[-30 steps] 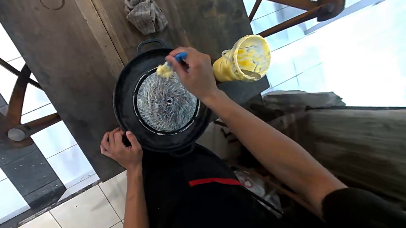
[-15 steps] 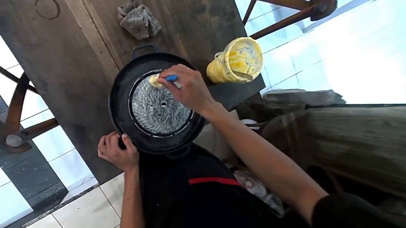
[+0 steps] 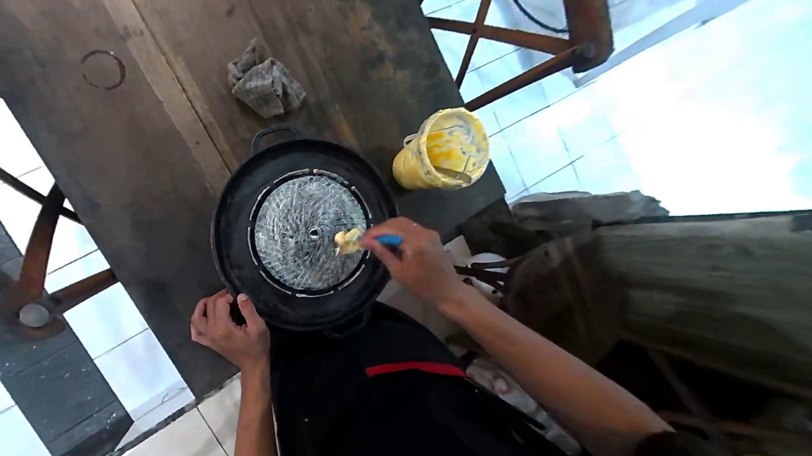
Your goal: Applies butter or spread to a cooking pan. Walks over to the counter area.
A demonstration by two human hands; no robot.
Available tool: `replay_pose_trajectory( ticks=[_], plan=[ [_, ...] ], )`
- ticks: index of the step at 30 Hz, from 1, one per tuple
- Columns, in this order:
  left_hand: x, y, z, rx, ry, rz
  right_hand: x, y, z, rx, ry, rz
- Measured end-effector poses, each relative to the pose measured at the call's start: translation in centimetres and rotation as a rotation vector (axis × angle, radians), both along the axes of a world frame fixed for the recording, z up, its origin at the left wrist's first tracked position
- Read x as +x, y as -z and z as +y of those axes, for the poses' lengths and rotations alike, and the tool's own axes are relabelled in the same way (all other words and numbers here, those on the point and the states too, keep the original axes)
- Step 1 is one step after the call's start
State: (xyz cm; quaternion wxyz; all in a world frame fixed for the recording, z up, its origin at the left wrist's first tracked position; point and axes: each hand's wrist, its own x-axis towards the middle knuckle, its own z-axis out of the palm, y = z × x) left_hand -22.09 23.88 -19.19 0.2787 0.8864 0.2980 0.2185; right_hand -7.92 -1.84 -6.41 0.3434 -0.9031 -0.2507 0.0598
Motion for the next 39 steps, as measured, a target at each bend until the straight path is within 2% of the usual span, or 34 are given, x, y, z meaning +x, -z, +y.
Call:
replay_pose_trajectory(
  ticks=[2,5,8,10,12,15,17,20,21,23,25,28,32,34,35,37,39],
  plan=[
    [0.1,-0.5,0.0,0.007,0.014,0.016,-0.4,-2.6,-0.4,0.005,-0.011,-0.089],
    [0.2,-0.8,-0.2,0.023,0.011,0.027,1.8,-7.7,-3.1,0.077,0.26,-0.268],
    [0.2,-1.3,-0.3,0.032,0.004,0.037,6.0,-7.7,-7.8,0.069,0.514,-0.352],
    [0.0,-1.4,-0.5,0.039,0.005,0.039,7.8,-6.0,-9.8,0.066,0.584,-0.206],
    [0.2,-1.5,-0.5,0.03,0.018,0.041,8.7,-5.3,-11.0,0.04,0.547,0.024],
    [-0.7,-1.7,-0.2,-0.005,0.069,0.036,7.7,-7.0,-12.7,-0.043,0.472,0.307],
    [-1.2,-1.8,0.3,-0.036,0.134,0.032,5.6,-8.9,-14.3,0.216,0.504,0.413],
    [-2.8,-3.4,1.2,-0.128,0.279,0.096,0.2,-11.9,-17.0,0.969,0.442,0.614],
    [-3.4,-4.4,1.4,-0.16,0.321,0.123,-2.1,-12.9,-17.9,1.148,0.398,0.68],
    [-4.7,-6.7,1.2,-0.237,0.364,0.169,-6.2,-14.7,-19.7,1.3,0.377,0.741],
    [-7.4,-8.8,0.9,-0.242,0.378,0.212,-10.1,-15.5,-21.0,1.217,0.448,0.76],
    [-11.6,-12.1,-0.1,-0.227,0.436,0.339,-15.2,-14.0,-21.6,0.757,0.517,0.774],
    [-14.9,-13.8,-3.2,-0.361,0.729,0.578,-23.9,-7.4,-22.8,0.29,0.162,0.902],
    [-15.3,-13.9,-5.5,-0.424,0.932,0.727,-28.8,-4.6,-24.3,0.096,0.071,1.003],
    [-15.4,-14.0,-6.6,-0.434,1.032,0.784,-31.3,-3.3,-25.3,0.053,0.051,1.034],
    [-14.8,-14.3,-8.5,-0.445,1.162,0.896,-34.8,-2.5,-27.2,0.106,0.127,1.087],
    [-13.6,-15.4,-10.9,-0.462,1.149,1.075,-36.3,-2.1,-29.0,0.155,0.25,1.108]
  ],
)
